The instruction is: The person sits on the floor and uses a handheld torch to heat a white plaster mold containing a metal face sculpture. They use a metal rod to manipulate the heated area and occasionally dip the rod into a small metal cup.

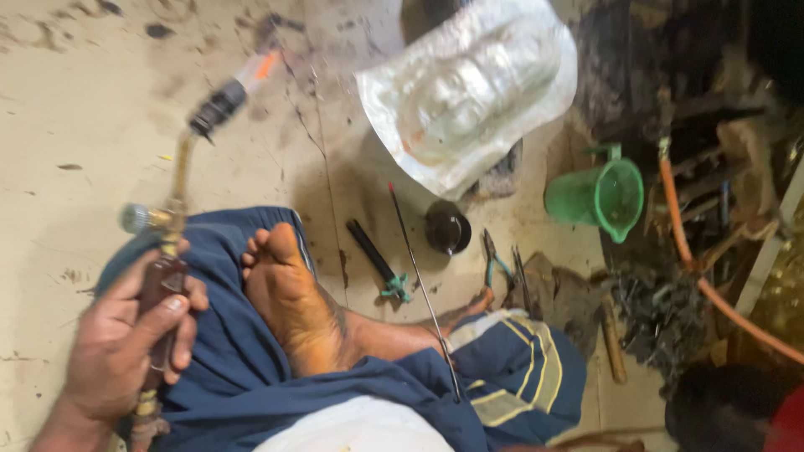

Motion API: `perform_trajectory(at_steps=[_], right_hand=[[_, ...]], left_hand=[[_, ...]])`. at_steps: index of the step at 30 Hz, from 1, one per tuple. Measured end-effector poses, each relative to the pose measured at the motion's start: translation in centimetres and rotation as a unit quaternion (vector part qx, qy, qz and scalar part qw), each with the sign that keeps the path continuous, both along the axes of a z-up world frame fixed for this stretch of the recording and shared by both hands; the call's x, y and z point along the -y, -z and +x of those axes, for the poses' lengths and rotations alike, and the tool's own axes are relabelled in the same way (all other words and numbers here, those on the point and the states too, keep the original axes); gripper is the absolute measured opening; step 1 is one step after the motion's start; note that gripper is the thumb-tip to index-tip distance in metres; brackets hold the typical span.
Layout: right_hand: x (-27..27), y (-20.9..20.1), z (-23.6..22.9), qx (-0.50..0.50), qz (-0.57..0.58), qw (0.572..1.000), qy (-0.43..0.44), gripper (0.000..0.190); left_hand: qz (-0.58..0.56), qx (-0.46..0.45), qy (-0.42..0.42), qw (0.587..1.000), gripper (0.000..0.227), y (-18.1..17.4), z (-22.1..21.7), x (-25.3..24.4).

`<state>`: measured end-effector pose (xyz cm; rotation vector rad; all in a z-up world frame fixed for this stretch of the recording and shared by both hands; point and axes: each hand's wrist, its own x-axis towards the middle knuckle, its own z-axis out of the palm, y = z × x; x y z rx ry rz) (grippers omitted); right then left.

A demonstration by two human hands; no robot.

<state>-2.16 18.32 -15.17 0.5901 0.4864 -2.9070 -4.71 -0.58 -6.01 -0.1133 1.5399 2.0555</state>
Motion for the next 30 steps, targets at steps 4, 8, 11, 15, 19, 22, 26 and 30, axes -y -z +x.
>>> perform_trajectory(at_steps=[4, 8, 11, 15, 19, 22, 26, 30], right_hand=[[0.1, 1.1, 0.3, 0.035, -0.006, 0.999, 0.002, 0.042], [1.8, 1.6, 1.3, -0.051, -0.033, 0.998, 0.036, 0.035], [1.5, 0.9, 0.0, -0.019, -0.081, 0.996, 0.019, 0.032], [-6.2, -2.3, 6.3, 0.056, 0.069, 0.995, 0.041, 0.027], [-18.4, -9.4, 10.5, 0.068, 0.445, 0.882, 0.139, 0.023], [-29.3, -15.0, 14.4, 0.105, 0.704, 0.655, 0.254, 0.021], [-40.9, -12.7, 16.0, 0.210, 0.845, 0.485, -0.078, 0.023], [-44.3, -3.7, 16.7, 0.184, 0.849, 0.279, -0.410, 0.026]], left_hand=[[0.011, 0.001, -0.004, 1.000, 0.061, -1.0, -1.3, -1.6], [-0.061, 0.062, -0.025, 0.996, 0.059, -2.2, -1.6, -2.3], [-0.039, 0.060, -0.020, 0.997, 0.057, -2.4, -1.8, -2.6], [-0.039, 0.016, -0.015, 0.999, 0.059, -1.9, -1.3, -3.3], [-0.049, 0.000, -0.037, 0.998, 0.057, -2.1, -1.3, -2.8], [-0.077, 0.009, -0.045, 0.996, 0.057, -2.1, -0.8, -2.1], [-0.033, 0.005, -0.037, 0.999, 0.050, -1.4, -1.4, -2.4], [-0.068, -0.008, -0.028, 0.997, 0.050, -1.3, -1.2, -1.9]])
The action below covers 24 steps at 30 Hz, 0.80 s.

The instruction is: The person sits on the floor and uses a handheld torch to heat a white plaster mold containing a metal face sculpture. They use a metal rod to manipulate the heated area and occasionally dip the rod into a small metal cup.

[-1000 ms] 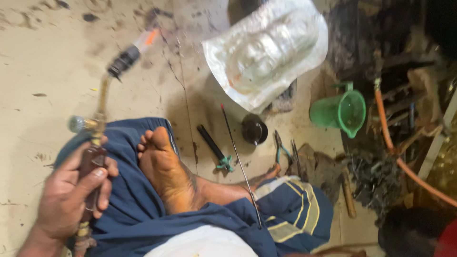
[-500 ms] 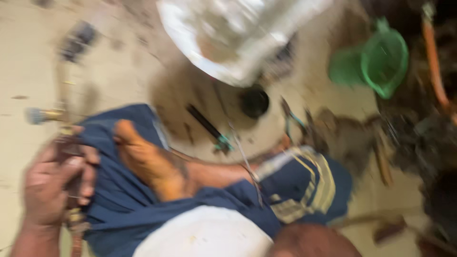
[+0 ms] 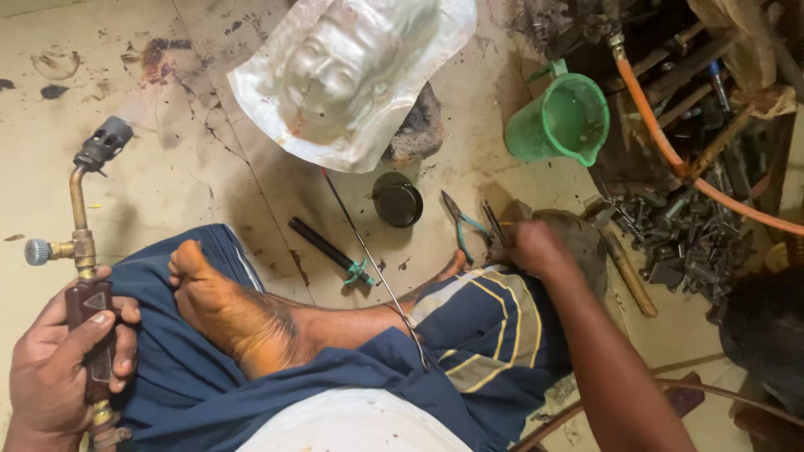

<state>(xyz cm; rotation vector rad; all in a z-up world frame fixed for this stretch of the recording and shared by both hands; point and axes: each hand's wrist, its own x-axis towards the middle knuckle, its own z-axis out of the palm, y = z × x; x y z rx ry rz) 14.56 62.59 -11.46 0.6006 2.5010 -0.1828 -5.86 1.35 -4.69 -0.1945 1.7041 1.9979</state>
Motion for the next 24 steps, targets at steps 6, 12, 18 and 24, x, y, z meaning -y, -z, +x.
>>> perform_trajectory(at_steps=[6, 12, 18, 24], right_hand=[[1.7, 3.9, -0.2, -0.203, 0.002, 0.979, -0.030, 0.028], [4.5, 5.9, -3.6, -0.130, 0.043, 0.989, -0.050, 0.042], [2.9, 7.9, -2.6, -0.146, 0.068, 0.987, -0.005, 0.032], [1.0, 5.6, -3.7, -0.251, -0.135, 0.926, 0.246, 0.028]], left_hand=[[0.007, -0.017, -0.005, 1.000, 0.050, 0.1, 0.3, -0.4], [-0.043, 0.016, 0.000, 0.999, 0.054, -1.2, -0.6, -1.5], [-0.007, 0.047, -0.007, 0.999, 0.053, -2.4, -0.7, -1.9], [0.012, 0.057, 0.000, 0.998, 0.053, -2.0, -1.0, -1.4]])
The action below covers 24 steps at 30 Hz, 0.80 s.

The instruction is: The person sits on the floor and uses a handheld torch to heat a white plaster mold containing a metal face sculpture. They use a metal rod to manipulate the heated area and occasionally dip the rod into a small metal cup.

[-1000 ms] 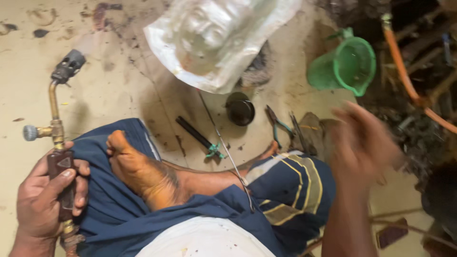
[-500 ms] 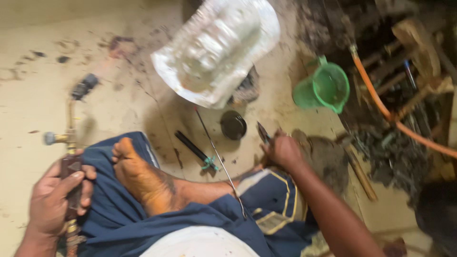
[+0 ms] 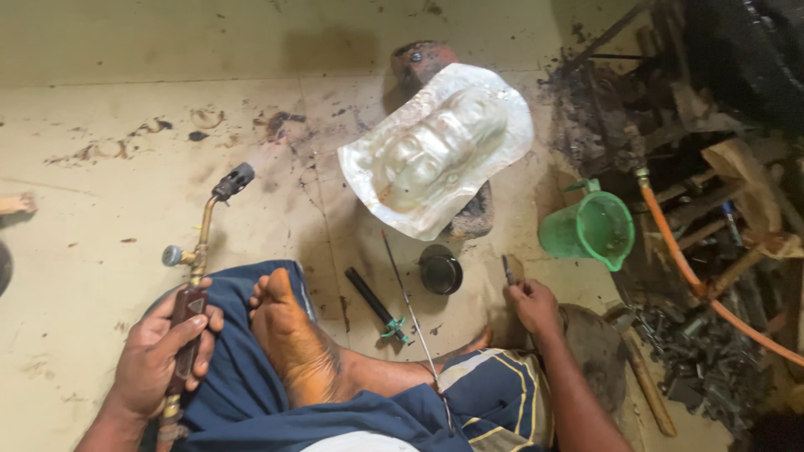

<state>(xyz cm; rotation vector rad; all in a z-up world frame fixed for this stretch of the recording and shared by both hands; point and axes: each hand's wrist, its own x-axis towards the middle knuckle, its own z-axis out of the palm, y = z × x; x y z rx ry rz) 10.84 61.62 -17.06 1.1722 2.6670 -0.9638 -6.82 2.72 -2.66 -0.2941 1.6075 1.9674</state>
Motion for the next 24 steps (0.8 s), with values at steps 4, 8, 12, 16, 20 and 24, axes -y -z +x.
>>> perform_trajectory(at_steps=[4, 8, 12, 16, 20, 24], right_hand=[[0.8, -4.7, -0.1, -0.194, -0.296, 0.921, 0.160, 0.023], [2.8, -10.8, -1.2, -0.150, -0.256, 0.948, 0.112, 0.025], [3.1, -16.2, -3.5, -0.045, -0.117, 0.987, -0.099, 0.031], [3.7, -18.5, -7.1, 0.069, -0.049, 0.979, -0.186, 0.035], [3.8, -18.8, -10.7, 0.081, -0.026, 0.967, -0.241, 0.036], [3.8, -18.2, -12.9, 0.072, -0.063, 0.970, -0.225, 0.036]], left_hand=[[0.023, -0.001, 0.002, 1.000, 0.055, 2.0, 0.2, 1.0], [0.077, -0.041, 0.026, 0.996, 0.056, 4.6, 0.2, 2.3], [0.055, -0.053, 0.041, 0.996, 0.058, 6.1, 0.1, 3.1], [0.067, -0.059, 0.036, 0.995, 0.057, 7.0, 0.2, 3.9], [0.052, -0.054, 0.031, 0.997, 0.057, 7.7, 0.3, 4.2], [0.042, -0.056, 0.037, 0.997, 0.059, 7.9, 0.1, 4.3]])
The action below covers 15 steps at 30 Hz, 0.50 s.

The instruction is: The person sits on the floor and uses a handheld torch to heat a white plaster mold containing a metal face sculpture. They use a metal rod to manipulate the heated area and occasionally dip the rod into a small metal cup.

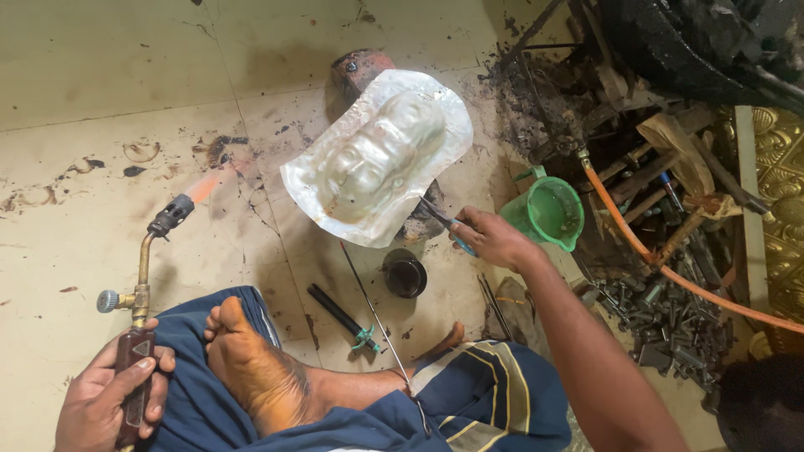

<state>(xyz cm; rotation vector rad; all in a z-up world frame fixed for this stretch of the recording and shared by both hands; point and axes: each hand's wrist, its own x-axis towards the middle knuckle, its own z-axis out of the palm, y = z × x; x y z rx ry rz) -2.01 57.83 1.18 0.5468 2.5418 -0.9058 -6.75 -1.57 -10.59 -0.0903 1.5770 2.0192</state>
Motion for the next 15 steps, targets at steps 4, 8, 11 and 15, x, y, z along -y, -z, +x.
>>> perform_trajectory(at_steps=[4, 8, 11, 15], right_hand=[[0.0, 0.5, -1.2, 0.009, -0.057, 0.998, 0.017, 0.038], [0.3, 0.0, -2.5, 0.074, -0.117, 0.987, 0.082, 0.037], [0.3, -1.1, -3.0, 0.097, -0.088, 0.989, 0.064, 0.043], [0.6, -2.7, -2.8, 0.074, -0.135, 0.985, 0.075, 0.045]], left_hand=[[-0.013, 0.010, -0.003, 1.000, 0.060, 0.3, 0.0, 0.0], [0.041, 0.000, 0.016, 0.999, 0.061, 0.5, -0.1, 0.1], [0.035, 0.014, 0.003, 0.999, 0.060, 0.5, 0.1, 0.0], [0.039, 0.020, -0.003, 0.999, 0.058, 0.4, 0.2, -0.2]])
